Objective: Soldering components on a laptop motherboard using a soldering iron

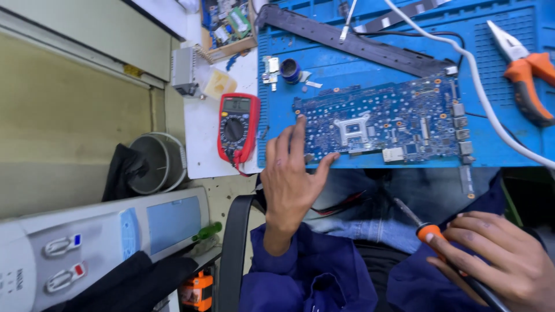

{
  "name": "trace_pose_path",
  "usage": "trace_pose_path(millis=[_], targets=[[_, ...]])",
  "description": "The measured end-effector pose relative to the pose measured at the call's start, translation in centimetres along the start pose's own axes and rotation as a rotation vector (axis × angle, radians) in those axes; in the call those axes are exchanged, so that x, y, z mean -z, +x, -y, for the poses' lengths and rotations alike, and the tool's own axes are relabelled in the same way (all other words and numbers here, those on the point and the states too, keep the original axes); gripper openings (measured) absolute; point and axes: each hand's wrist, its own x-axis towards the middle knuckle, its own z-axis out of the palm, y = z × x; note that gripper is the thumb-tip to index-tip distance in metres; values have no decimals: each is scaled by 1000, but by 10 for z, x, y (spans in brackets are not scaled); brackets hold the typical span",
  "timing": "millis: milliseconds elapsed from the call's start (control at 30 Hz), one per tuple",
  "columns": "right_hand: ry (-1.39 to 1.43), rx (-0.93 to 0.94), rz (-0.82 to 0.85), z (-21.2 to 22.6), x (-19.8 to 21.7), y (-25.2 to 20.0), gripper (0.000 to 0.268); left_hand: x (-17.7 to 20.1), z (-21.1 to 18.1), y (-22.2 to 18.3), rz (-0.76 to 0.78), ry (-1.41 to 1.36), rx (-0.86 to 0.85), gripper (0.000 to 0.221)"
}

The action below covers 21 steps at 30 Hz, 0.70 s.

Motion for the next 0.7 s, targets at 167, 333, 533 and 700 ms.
trace_pose_path(millis=[167, 333, 533, 700], targets=[[15, 13, 27, -3, 6, 1, 27, 3, 0, 3, 11, -80, -14, 78], [30, 47, -16, -2, 11, 11, 24, 1, 2, 4, 28, -94, -11, 80], [156, 64, -53, -3, 22, 13, 24, 2, 3, 15, 19, -144, -25, 73], [374, -256, -33, -21, 44, -38, 38, 5, 8, 21, 59, -189, 8, 70]])
